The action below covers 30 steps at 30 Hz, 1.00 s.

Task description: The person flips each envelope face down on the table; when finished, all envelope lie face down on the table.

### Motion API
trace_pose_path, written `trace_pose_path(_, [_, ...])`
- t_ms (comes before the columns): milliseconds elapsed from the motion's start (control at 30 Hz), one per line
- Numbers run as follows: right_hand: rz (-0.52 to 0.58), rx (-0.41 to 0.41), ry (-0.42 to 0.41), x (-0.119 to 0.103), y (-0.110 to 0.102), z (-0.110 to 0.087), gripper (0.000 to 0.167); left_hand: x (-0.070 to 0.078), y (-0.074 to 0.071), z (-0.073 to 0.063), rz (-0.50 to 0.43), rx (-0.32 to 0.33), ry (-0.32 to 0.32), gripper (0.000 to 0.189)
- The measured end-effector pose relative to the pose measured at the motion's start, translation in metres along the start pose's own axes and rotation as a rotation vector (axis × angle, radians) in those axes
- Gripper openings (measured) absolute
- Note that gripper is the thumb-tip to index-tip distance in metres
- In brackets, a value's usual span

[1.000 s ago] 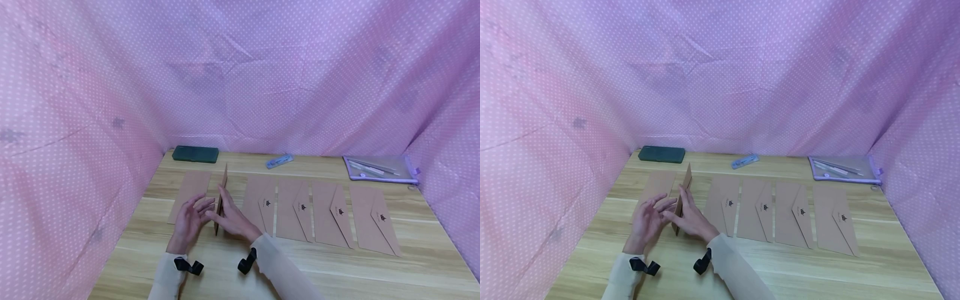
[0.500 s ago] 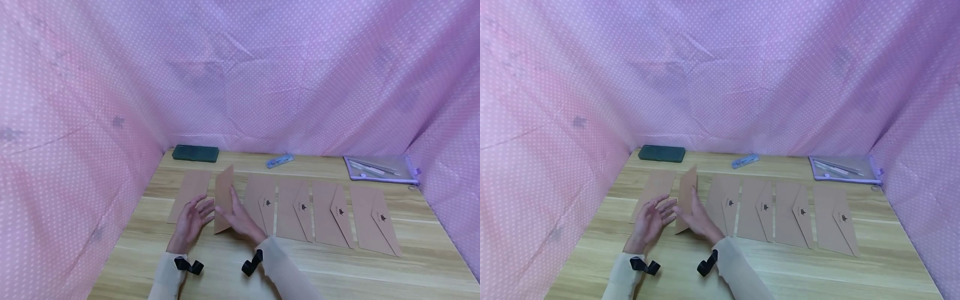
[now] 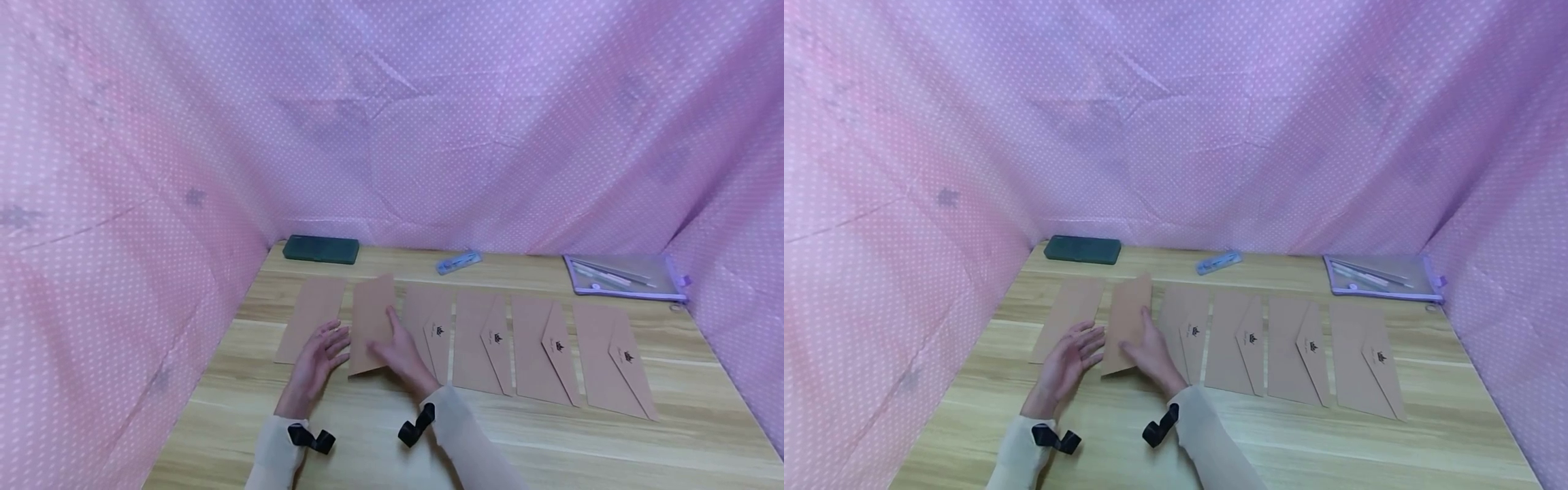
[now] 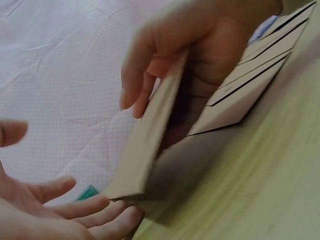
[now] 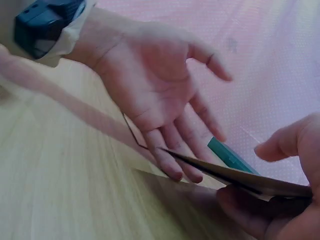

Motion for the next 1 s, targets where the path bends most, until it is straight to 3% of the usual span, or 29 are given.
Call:
trace_pose_path(133, [0.057,0.048,0.022,0.0,-0.003,0.002,0.096,-0.009,-0.002,0.0,0.017,0.14,-0.031,0.028])
trace_pose_path(233, [0.082,0.067,0.032,0.0,-0.005,0.003,0.097,-0.016,0.001,-0.002,-0.004,0.199,-0.051,0.031])
trace_pose_path(467, [0.121,0.089,0.026,-0.003,-0.007,0.005,0.097,-0.023,0.01,-0.005,-0.07,0.24,-0.033,0.044])
trace_pose_path(733, [0.145,0.08,0.019,-0.005,-0.007,0.002,0.095,-0.021,0.007,-0.007,-0.044,0.345,-0.039,0.047])
trace_pose_path(1000, [0.184,-0.027,-0.034,-0.007,-0.012,-0.013,0.087,-0.012,-0.004,-0.009,0.014,0.384,-0.04,0.046])
Point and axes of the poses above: each hand's wrist, its own z-axis towards the middle knuckle, its own y-axis out of the palm, x = y × z, the point moved 7 cm from there along z, towards the middle knuckle, and after that the axes turned 11 degrees about -y, right-handed, at the moved point
